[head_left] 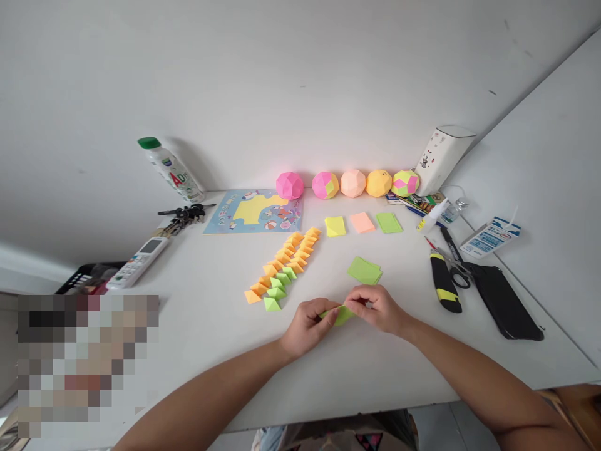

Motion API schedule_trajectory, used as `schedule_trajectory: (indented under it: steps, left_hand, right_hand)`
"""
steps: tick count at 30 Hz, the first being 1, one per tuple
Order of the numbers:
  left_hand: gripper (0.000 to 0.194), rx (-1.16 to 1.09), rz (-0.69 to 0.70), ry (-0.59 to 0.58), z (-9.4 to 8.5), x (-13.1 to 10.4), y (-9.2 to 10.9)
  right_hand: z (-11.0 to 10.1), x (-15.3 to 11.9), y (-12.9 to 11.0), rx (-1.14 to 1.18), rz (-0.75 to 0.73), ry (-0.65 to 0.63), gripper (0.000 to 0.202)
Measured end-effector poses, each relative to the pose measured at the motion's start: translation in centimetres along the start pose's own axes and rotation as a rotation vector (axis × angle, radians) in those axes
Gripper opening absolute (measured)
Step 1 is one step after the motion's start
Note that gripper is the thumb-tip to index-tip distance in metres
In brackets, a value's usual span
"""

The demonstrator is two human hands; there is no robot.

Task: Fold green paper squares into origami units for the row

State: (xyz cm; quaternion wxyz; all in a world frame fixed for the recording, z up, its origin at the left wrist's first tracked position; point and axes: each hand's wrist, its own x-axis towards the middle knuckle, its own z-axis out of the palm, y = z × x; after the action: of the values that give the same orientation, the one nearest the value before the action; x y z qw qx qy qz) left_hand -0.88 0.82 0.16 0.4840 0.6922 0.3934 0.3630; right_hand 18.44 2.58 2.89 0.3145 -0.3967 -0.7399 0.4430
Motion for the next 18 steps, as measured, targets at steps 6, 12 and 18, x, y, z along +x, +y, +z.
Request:
schedule_trajectory:
  steps: [6, 12, 18]
  left_hand:
    - [0.031, -0.012, -0.010, 0.006, 0.00, -0.01, 0.00]
    - [0.028, -0.063, -0.033, 0.003, 0.08, -0.04, 0.13]
    - [0.034, -0.338, -0.192, 0.086, 0.24, 0.22, -0.26]
  right_hand:
    - [-0.12, 0.03, -0.25, -0.015, -0.011, 0.009, 0.033]
    - [0.33, -0.06, 0.36, -0.022, -0.087, -0.002, 0.019]
    - [0.15, -0.07, 0.16, -0.006, -0.020, 0.088, 0.020]
